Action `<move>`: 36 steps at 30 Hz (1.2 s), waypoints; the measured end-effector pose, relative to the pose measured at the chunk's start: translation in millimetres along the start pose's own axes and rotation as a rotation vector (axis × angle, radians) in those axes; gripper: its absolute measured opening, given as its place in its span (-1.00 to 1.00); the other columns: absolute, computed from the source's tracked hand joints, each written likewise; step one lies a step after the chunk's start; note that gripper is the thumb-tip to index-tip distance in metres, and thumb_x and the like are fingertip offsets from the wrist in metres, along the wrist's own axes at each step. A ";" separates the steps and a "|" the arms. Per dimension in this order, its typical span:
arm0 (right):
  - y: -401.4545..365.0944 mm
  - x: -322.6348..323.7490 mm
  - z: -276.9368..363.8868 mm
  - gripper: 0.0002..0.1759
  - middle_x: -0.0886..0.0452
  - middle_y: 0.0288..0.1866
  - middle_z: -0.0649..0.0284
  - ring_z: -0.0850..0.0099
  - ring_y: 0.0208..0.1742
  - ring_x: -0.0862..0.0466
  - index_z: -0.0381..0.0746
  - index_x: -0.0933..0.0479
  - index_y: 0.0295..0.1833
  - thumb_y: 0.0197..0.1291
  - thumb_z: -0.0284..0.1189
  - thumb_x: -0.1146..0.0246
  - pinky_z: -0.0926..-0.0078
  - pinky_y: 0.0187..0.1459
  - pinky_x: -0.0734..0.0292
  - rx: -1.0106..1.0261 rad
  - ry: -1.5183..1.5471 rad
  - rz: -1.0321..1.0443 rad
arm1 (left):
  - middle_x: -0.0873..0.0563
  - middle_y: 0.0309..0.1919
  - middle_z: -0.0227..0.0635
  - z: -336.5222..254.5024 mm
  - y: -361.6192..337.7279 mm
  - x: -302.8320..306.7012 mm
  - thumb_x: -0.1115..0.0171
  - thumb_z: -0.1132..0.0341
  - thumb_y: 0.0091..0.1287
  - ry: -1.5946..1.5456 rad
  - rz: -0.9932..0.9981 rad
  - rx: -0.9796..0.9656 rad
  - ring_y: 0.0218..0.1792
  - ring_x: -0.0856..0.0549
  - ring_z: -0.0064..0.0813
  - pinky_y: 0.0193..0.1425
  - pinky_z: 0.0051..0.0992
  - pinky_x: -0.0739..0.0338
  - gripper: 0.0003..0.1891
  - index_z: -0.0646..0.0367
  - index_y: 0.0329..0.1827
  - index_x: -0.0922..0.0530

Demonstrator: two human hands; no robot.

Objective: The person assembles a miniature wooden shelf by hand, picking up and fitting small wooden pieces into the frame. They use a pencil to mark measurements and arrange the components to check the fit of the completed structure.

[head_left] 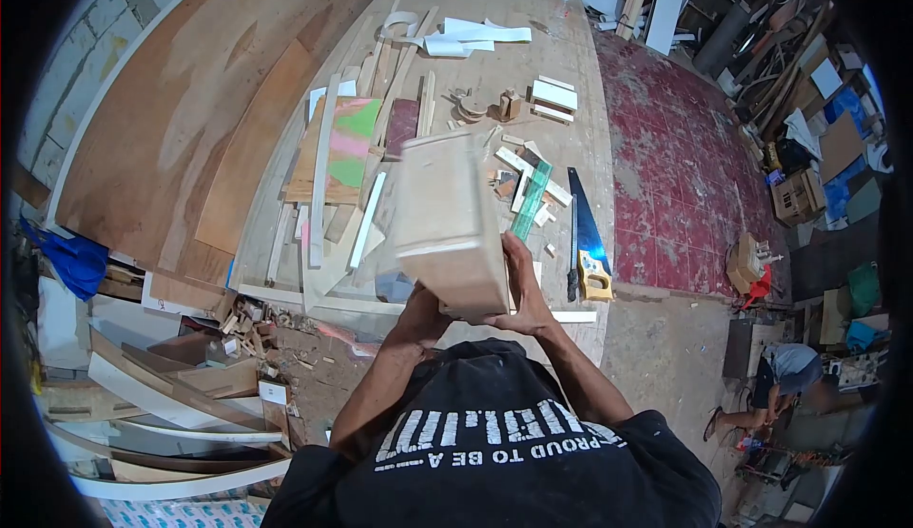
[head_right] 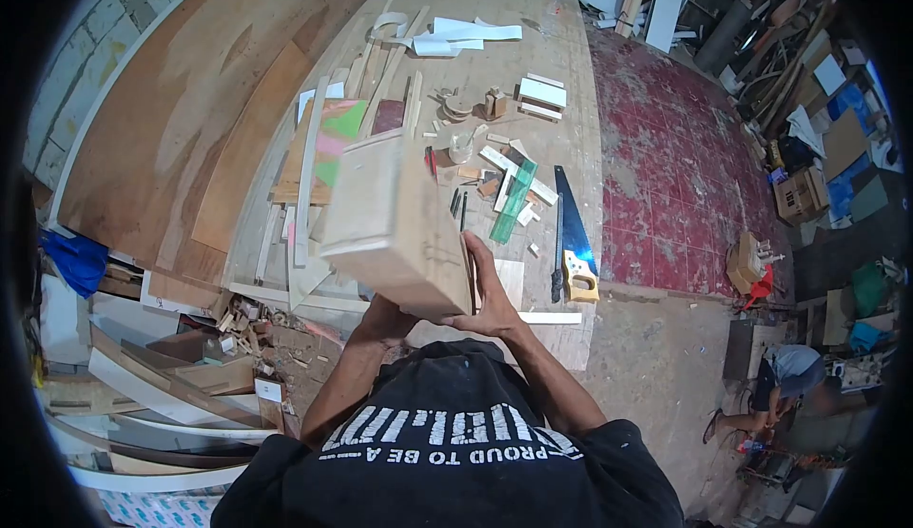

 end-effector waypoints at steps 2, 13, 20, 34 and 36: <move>-1.4 2.8 -2.7 0.45 -0.01 0.59 -0.05 0.12 0.61 -0.05 -0.26 0.12 0.61 -0.38 -0.23 -0.64 0.19 0.57 0.02 0.002 0.042 -0.010 | -0.54 0.26 -0.21 -6.5 -4.4 -10.1 -0.17 0.31 0.45 0.042 0.026 0.002 0.20 -0.63 -0.38 0.16 -0.32 -0.62 -0.49 0.16 0.43 -0.29; -11.3 -43.5 0.7 -0.05 -0.41 0.36 0.00 0.24 0.40 -0.43 -0.37 -0.24 0.40 -0.10 -0.46 -0.57 0.24 0.43 -0.31 -0.152 0.176 -0.219 | -0.53 0.09 -0.29 -12.3 -16.0 13.5 -0.33 0.31 0.35 0.428 -0.366 -0.406 0.08 -0.63 -0.37 0.03 -0.31 -0.66 -0.52 0.10 0.27 -0.36; -7.8 -36.5 -7.4 -0.07 -0.38 0.35 0.07 0.28 0.42 -0.38 -0.36 -0.15 0.43 -0.07 -0.60 -0.46 0.30 0.48 -0.22 -0.114 0.207 -0.312 | -0.62 0.01 -0.22 -1.2 -25.5 28.2 -0.40 0.24 0.29 0.358 -0.516 -0.206 0.07 -0.64 -0.30 0.01 -0.26 -0.67 -0.48 0.15 0.29 -0.47; 5.5 -29.8 -7.1 -0.07 -0.39 0.33 0.08 0.28 0.40 -0.40 -0.35 -0.14 0.44 -0.06 -0.58 -0.44 0.27 0.46 -0.27 -0.096 0.241 -0.324 | -0.62 -0.01 -0.16 -3.5 -21.1 31.8 -0.39 0.31 0.31 0.359 -0.535 -0.193 0.02 -0.69 -0.28 -0.09 -0.24 -0.78 -0.51 0.19 0.27 -0.49; 7.2 -25.8 -6.8 -0.06 -0.39 0.33 0.08 0.28 0.39 -0.42 -0.33 -0.13 0.45 -0.06 -0.56 -0.45 0.27 0.44 -0.28 -0.122 0.245 -0.322 | -0.61 -0.03 -0.18 -4.1 -19.7 31.6 -0.38 0.34 0.31 0.408 -0.538 -0.175 0.01 -0.68 -0.28 -0.10 -0.25 -0.78 -0.53 0.19 0.26 -0.49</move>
Point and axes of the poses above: each hand's wrist, its own y-axis towards the middle knuckle, its own x-axis out of the back of the hand, z = x × y, the point moved 2 cm from there along y, towards the middle knuckle
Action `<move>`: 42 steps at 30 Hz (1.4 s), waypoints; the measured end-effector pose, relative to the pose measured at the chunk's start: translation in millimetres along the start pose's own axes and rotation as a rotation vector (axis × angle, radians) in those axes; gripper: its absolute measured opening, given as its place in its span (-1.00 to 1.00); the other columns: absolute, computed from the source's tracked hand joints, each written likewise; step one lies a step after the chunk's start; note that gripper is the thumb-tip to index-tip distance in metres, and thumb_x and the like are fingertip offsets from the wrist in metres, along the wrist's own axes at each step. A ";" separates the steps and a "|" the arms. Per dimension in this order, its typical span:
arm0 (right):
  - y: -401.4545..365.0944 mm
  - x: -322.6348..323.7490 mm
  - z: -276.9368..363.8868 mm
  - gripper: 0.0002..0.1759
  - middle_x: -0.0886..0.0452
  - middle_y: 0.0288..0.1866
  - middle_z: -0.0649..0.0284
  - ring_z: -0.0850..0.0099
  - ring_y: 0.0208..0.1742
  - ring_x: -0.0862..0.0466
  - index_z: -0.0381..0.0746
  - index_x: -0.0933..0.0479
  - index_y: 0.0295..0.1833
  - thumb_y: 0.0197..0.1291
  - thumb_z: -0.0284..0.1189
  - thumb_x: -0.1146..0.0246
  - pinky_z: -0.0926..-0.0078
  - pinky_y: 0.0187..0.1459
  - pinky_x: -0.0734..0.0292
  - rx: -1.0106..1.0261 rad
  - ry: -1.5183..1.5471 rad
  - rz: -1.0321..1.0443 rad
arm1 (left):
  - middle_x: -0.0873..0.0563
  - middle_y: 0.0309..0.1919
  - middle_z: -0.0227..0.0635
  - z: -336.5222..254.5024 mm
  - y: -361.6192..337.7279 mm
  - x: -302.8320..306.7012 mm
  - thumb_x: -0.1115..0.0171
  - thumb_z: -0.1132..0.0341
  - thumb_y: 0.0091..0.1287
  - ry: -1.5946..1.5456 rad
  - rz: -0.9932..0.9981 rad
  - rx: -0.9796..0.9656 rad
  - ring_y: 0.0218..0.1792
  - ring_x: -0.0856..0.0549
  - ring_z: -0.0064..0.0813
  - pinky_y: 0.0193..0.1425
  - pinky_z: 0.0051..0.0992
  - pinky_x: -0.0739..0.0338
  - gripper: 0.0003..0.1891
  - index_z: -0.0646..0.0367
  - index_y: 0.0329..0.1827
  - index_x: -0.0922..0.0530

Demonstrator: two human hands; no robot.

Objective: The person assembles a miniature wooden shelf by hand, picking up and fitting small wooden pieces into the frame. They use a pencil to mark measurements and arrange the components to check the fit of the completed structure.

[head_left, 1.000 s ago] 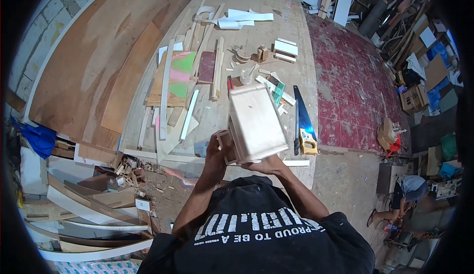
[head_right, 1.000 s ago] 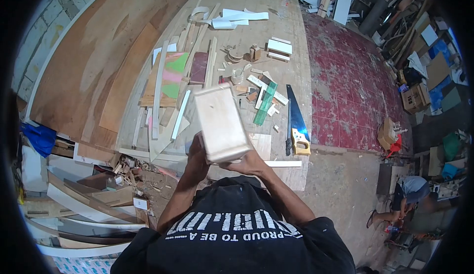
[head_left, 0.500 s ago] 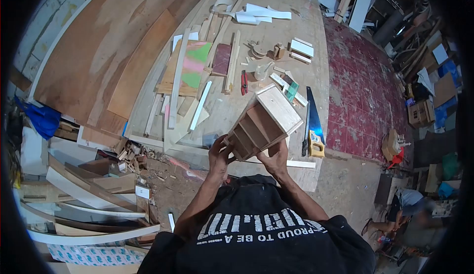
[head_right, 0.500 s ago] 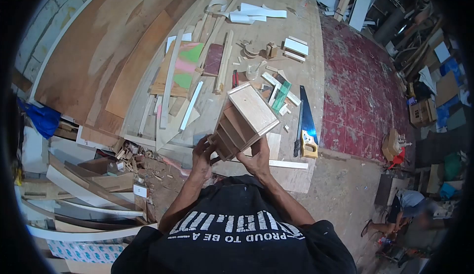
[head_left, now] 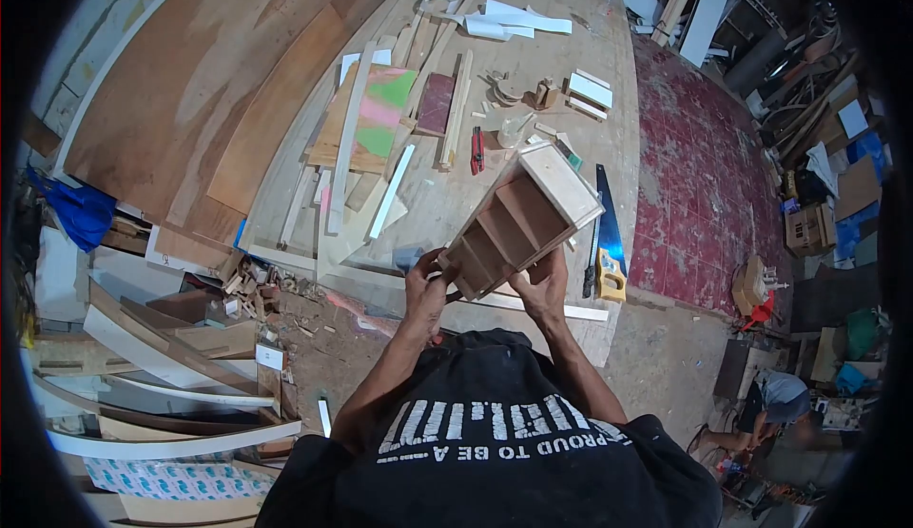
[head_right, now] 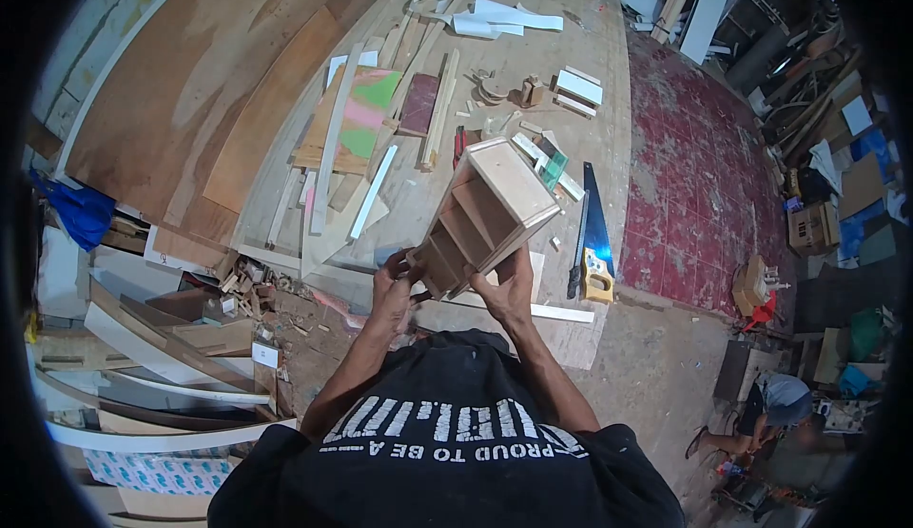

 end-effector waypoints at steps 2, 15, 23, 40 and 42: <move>1.0 2.1 0.5 -0.07 -0.40 0.32 0.08 0.28 0.38 -0.43 -0.34 -0.14 0.44 -0.06 -0.54 -0.45 0.28 0.43 -0.30 0.054 -0.089 0.057 | -0.62 -0.03 -0.19 3.0 3.9 -1.9 -0.37 0.35 0.32 0.005 0.007 0.007 0.01 -0.68 -0.28 -0.10 -0.26 -0.78 -0.55 0.19 0.25 -0.49; 37.7 41.9 20.5 -0.28 -0.48 0.21 0.12 0.34 0.28 -0.48 -0.32 -0.27 0.33 0.04 -0.48 -0.40 0.33 0.35 -0.31 0.077 -0.179 -0.167 | -0.64 0.04 -0.31 -10.5 11.2 23.6 -0.31 0.40 0.34 -0.232 0.215 0.024 0.07 -0.67 -0.40 -0.01 -0.32 -0.71 -0.57 0.16 0.27 -0.49; 81.9 38.8 -35.9 -0.28 -0.50 0.15 0.08 0.30 0.19 -0.53 -0.33 -0.28 0.30 0.03 -0.45 -0.43 0.33 0.24 -0.44 0.010 -0.090 -0.161 | -0.62 0.21 -0.26 -25.0 -7.3 39.7 -0.26 0.38 0.38 -0.671 0.390 0.088 0.24 -0.61 -0.27 0.36 -0.16 -0.49 -0.55 0.13 0.33 -0.46; 147.6 -6.1 -125.5 -0.23 -0.49 0.16 0.14 0.29 0.19 -0.53 -0.28 -0.29 0.33 0.02 -0.39 -0.48 0.34 0.21 -0.44 0.114 -0.280 0.055 | -0.60 0.23 -0.16 -20.3 -27.9 91.2 -0.22 0.34 0.40 -0.843 0.269 0.038 0.26 -0.60 -0.19 0.33 -0.04 -0.52 -0.52 0.21 0.37 -0.39; 148.7 -2.9 -135.6 -0.23 -0.48 0.16 0.15 0.30 0.19 -0.53 -0.28 -0.28 0.33 0.02 -0.40 -0.48 0.35 0.20 -0.44 0.101 -0.251 0.102 | -0.57 0.27 -0.14 -17.8 -29.4 94.7 -0.23 0.35 0.38 -0.876 0.290 0.022 0.30 -0.57 -0.16 0.36 -0.04 -0.49 -0.47 0.21 0.41 -0.36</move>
Point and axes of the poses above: each hand's wrist, its own y-axis towards the middle knuckle, its own x-axis out of the back of the hand, z = x × y, the point moved 2 cm from there along y, towards the middle knuckle
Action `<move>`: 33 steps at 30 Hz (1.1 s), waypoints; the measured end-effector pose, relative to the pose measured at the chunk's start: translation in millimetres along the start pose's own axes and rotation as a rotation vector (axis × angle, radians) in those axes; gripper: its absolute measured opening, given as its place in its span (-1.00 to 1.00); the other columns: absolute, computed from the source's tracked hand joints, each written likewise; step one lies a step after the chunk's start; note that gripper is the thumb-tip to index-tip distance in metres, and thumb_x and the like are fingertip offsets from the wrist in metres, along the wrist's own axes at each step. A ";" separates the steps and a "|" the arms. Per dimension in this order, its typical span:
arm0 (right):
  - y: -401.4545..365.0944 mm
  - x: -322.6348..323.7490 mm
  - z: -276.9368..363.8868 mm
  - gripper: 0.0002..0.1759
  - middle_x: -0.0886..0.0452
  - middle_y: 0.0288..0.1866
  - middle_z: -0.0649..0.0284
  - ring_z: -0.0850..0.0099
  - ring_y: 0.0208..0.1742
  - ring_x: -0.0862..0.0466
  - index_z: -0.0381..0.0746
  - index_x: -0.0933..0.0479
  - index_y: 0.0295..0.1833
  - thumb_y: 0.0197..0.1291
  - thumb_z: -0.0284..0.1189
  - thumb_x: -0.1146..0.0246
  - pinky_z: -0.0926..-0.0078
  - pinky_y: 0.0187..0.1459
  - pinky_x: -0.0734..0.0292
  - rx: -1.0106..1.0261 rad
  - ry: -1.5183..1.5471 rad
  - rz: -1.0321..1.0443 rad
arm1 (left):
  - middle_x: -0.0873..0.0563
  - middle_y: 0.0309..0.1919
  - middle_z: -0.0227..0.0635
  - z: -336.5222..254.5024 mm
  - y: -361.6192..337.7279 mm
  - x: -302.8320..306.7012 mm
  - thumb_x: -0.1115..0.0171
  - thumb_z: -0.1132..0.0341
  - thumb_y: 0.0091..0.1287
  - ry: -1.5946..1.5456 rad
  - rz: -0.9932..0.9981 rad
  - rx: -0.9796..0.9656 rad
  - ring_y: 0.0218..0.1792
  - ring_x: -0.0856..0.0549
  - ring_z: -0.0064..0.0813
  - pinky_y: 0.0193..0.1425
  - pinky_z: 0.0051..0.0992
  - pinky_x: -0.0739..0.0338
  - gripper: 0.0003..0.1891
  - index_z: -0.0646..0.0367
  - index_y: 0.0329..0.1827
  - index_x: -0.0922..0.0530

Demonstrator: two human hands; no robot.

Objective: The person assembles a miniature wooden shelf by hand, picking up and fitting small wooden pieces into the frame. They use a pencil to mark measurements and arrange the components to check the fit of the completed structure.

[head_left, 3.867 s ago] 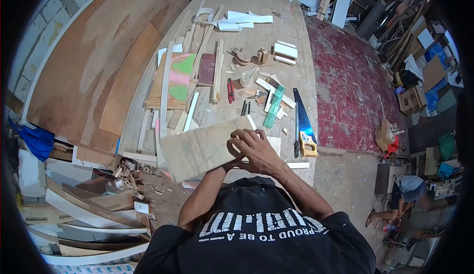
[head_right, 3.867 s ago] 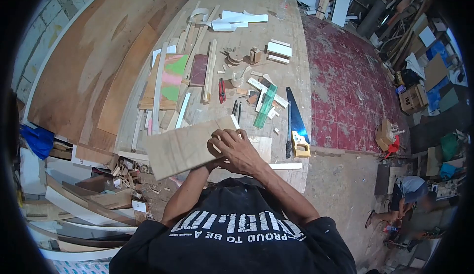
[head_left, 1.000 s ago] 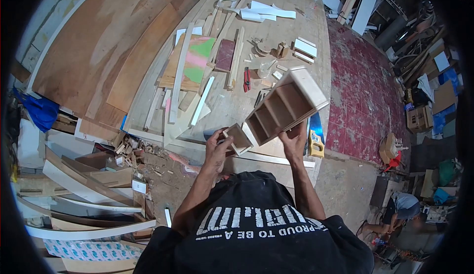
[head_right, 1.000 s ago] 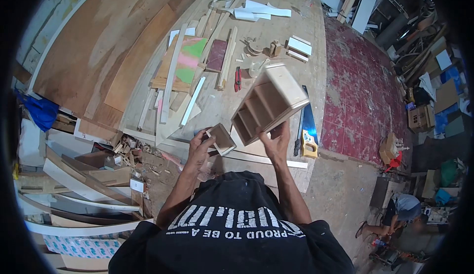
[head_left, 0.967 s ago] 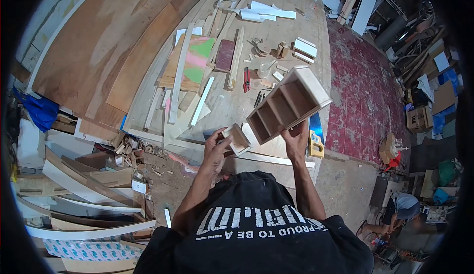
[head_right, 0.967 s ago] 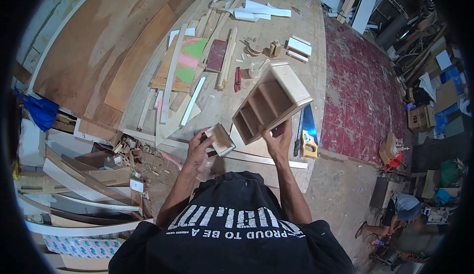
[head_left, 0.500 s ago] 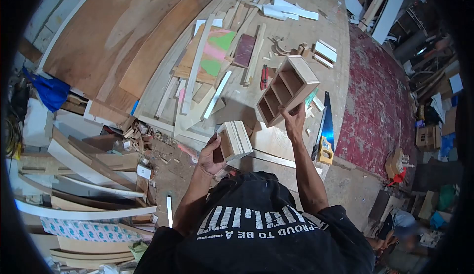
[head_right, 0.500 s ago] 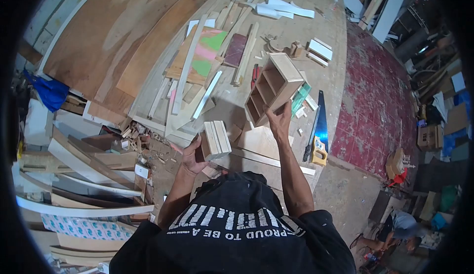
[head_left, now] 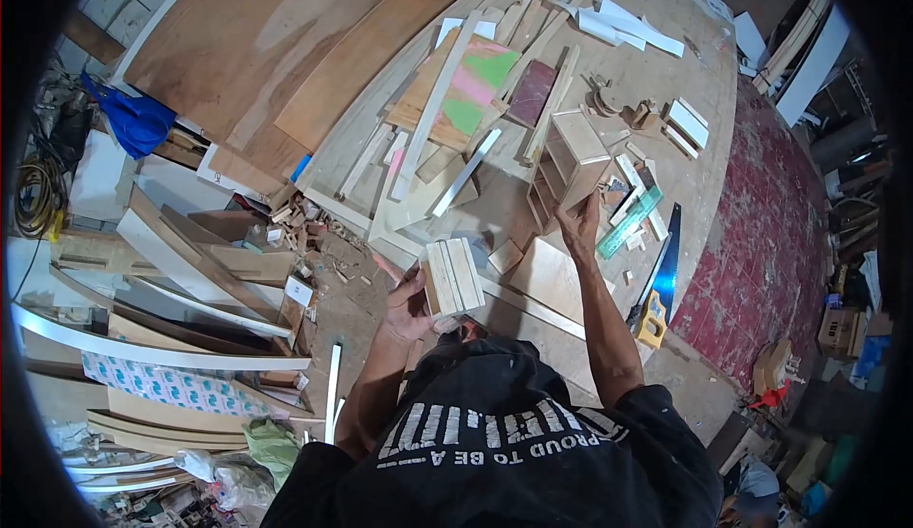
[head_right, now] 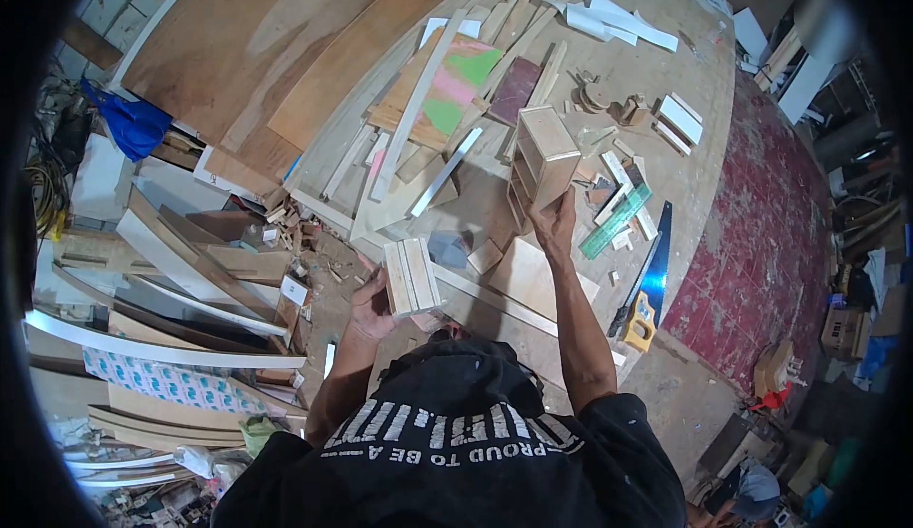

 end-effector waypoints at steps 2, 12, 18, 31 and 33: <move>-2.9 4.2 -5.0 -0.23 -0.48 0.16 0.16 0.30 0.20 -0.52 -0.28 -0.28 0.33 0.03 -0.41 -0.47 0.33 0.23 -0.42 -0.023 0.017 0.020 | -0.54 0.30 -0.13 0.3 -2.8 0.9 -0.24 0.35 0.38 0.004 -0.044 -0.016 0.32 -0.55 -0.16 0.37 -0.03 -0.48 -0.42 0.20 0.45 -0.32; -12.4 36.3 -12.4 -0.13 -0.46 0.34 0.08 0.21 0.42 -0.40 -0.26 -0.24 0.42 -0.04 -0.39 -0.45 0.16 0.45 -0.23 -0.014 -0.041 0.168 | -0.44 0.40 -0.16 -0.5 8.9 -29.5 -0.30 0.44 0.29 0.178 0.065 -0.034 0.41 -0.45 -0.20 0.47 -0.12 -0.39 -0.25 0.20 0.54 -0.17; -16.2 54.5 -14.0 -0.10 -0.47 0.37 0.06 0.19 0.44 -0.41 -0.24 -0.24 0.45 -0.07 -0.41 -0.44 0.19 0.47 -0.20 -0.175 -0.146 0.169 | -0.43 0.41 -0.13 6.3 22.5 -50.4 -0.38 0.50 0.21 0.408 0.089 -0.073 0.39 -0.46 -0.25 0.47 -0.20 -0.39 -0.24 0.29 0.49 -0.25; -25.4 40.0 -9.6 -0.23 -0.46 0.33 0.05 0.13 0.41 -0.43 -0.29 -0.30 0.34 -0.05 -0.47 -0.39 0.00 0.39 -0.40 -0.220 -0.038 0.087 | -0.57 0.16 -0.27 24.6 39.7 -69.2 -0.50 0.58 0.05 0.779 0.189 -0.149 0.23 -0.54 -0.42 0.36 -0.37 -0.41 -0.22 0.19 0.38 -0.33; -20.0 32.3 -9.8 -0.27 -0.46 0.30 0.09 0.18 0.37 -0.45 -0.28 -0.31 0.32 -0.04 -0.51 -0.37 0.11 0.34 -0.44 -0.175 0.009 0.120 | -0.56 0.16 -0.27 21.3 37.0 -64.3 -0.50 0.58 0.05 0.769 0.177 -0.149 0.23 -0.54 -0.42 0.37 -0.36 -0.40 -0.21 0.19 0.38 -0.32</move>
Point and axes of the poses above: each hand's wrist, its own y-axis towards the middle knuckle, its own x-axis out of the back of the hand, z = x × y, the point moved 2 cm from there along y, towards the middle knuckle
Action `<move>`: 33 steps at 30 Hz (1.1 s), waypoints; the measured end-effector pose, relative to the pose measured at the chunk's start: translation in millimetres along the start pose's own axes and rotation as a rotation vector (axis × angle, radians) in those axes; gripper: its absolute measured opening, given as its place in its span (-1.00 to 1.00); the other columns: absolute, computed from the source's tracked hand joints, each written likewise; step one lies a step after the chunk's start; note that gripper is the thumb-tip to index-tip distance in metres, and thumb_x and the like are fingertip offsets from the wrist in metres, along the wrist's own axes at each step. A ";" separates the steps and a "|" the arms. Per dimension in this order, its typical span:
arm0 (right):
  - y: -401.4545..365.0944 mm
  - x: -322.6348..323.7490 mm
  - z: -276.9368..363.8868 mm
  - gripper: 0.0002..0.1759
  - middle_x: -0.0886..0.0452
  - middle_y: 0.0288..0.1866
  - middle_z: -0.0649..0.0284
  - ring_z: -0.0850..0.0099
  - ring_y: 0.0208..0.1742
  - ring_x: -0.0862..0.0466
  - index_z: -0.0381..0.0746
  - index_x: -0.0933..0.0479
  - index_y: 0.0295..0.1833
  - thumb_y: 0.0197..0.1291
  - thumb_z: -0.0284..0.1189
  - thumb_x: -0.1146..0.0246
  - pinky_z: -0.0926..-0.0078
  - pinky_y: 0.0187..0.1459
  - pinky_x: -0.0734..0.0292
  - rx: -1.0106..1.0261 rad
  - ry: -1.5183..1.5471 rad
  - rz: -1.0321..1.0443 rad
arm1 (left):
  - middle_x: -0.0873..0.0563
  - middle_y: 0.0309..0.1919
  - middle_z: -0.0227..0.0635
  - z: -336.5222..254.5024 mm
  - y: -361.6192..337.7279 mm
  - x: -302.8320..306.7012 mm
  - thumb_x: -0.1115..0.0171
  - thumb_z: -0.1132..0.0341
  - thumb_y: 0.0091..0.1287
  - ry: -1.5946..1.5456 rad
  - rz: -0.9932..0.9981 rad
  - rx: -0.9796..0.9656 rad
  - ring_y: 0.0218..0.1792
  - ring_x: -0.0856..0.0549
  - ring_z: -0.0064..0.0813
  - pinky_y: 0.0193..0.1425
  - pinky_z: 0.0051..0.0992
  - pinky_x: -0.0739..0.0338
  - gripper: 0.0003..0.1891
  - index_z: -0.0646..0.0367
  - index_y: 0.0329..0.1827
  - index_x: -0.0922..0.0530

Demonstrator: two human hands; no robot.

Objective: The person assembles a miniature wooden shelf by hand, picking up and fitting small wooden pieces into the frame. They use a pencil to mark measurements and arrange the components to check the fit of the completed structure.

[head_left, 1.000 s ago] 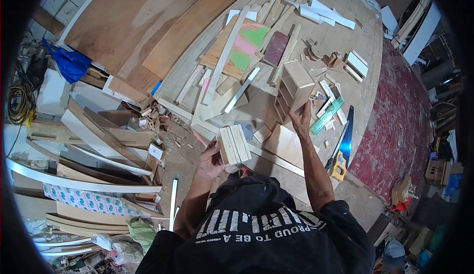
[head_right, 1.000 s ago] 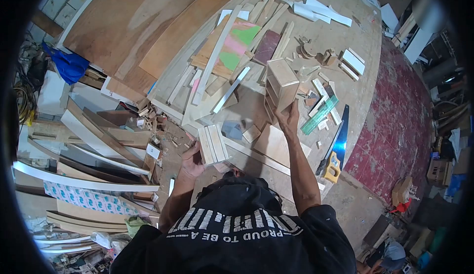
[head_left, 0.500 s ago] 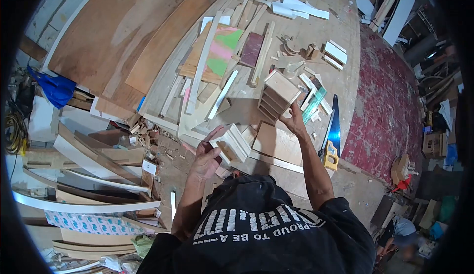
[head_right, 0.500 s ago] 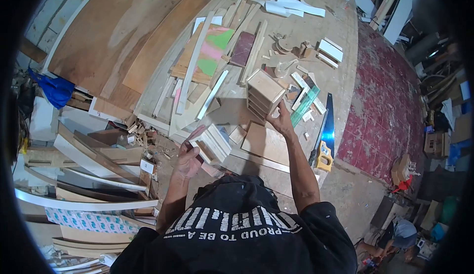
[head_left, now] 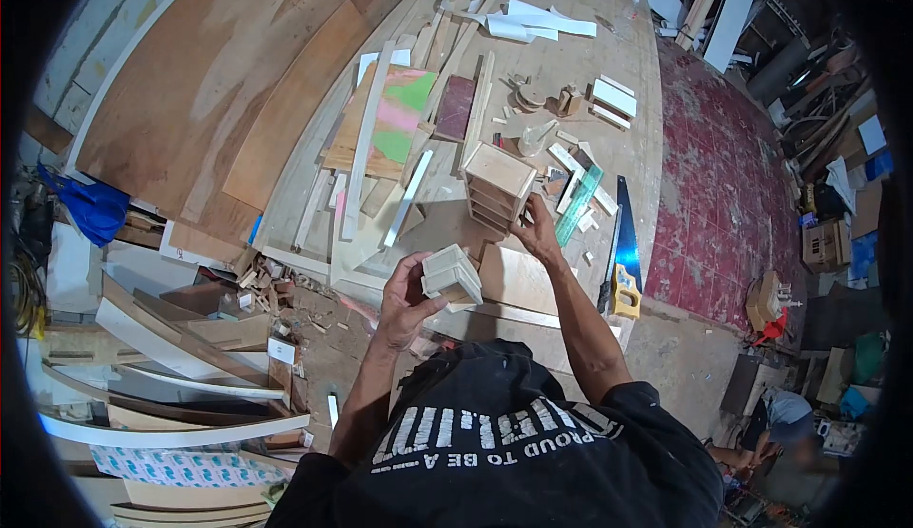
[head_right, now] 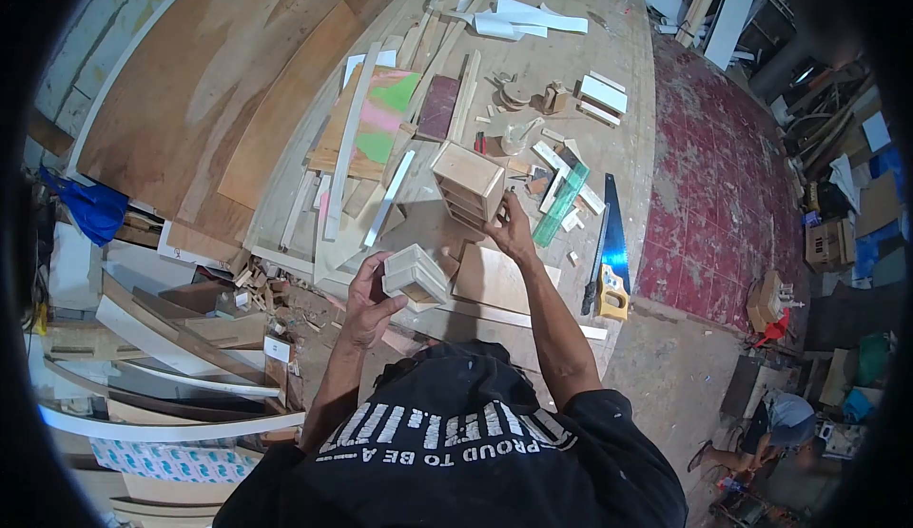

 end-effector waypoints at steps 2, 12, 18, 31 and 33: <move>8.2 -6.2 -0.3 -0.28 -0.47 0.26 0.11 0.21 0.33 -0.47 -0.28 -0.31 0.30 -0.05 -0.52 -0.36 0.17 0.31 -0.45 -0.018 -0.003 0.024 | -0.52 0.19 -0.28 -0.8 -3.6 7.1 -0.45 0.61 0.04 -0.004 -0.029 0.020 0.28 -0.48 -0.38 0.43 -0.34 -0.33 -0.20 0.18 0.41 -0.30; 30.9 10.1 -4.5 -0.17 -0.51 0.29 0.12 0.23 0.38 -0.43 -0.23 -0.28 0.40 -0.12 -0.71 -0.26 0.26 0.31 -0.42 -0.168 0.025 0.135 | -0.52 0.22 -0.24 13.6 -28.1 31.7 -0.45 0.61 0.10 -0.142 -0.174 0.057 0.28 -0.51 -0.35 0.43 -0.30 -0.37 -0.23 0.15 0.40 -0.29; 35.5 14.5 -23.7 -0.17 -0.50 0.29 0.11 0.19 0.35 -0.49 -0.24 -0.28 0.41 -0.08 -0.70 -0.33 0.26 0.27 -0.48 -0.101 -0.079 0.185 | -0.50 0.26 -0.26 43.9 -21.8 29.3 -0.37 0.57 0.22 -0.309 -0.224 0.157 0.29 -0.50 -0.34 0.41 -0.27 -0.41 -0.29 0.14 0.43 -0.26; -33.2 10.5 -40.3 -0.39 -0.36 0.42 0.10 0.24 0.28 -0.51 -0.19 -0.37 0.39 0.21 -0.44 -0.33 0.22 0.20 -0.55 -0.378 -0.285 0.009 | -0.48 0.29 -0.31 79.6 3.5 32.4 -0.30 0.48 0.34 -0.283 -0.244 0.322 0.30 -0.51 -0.33 0.35 -0.16 -0.46 -0.32 0.08 0.51 -0.22; -78.8 -20.5 5.5 -0.34 -0.41 0.38 0.10 0.22 0.11 -0.64 -0.10 -0.34 0.47 0.30 -0.25 -0.32 0.32 0.04 -0.61 -0.416 0.029 0.178 | -0.47 0.30 -0.29 88.6 10.1 31.0 -0.30 0.48 0.34 -0.256 -0.246 0.272 0.30 -0.50 -0.31 0.35 -0.15 -0.45 -0.31 0.13 0.51 -0.21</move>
Point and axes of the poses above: each hand's wrist, its own y-axis towards the middle knuckle, its own x-axis out of the back of the hand, z = x × y, the point moved 2 cm from there along y, towards the middle knuckle
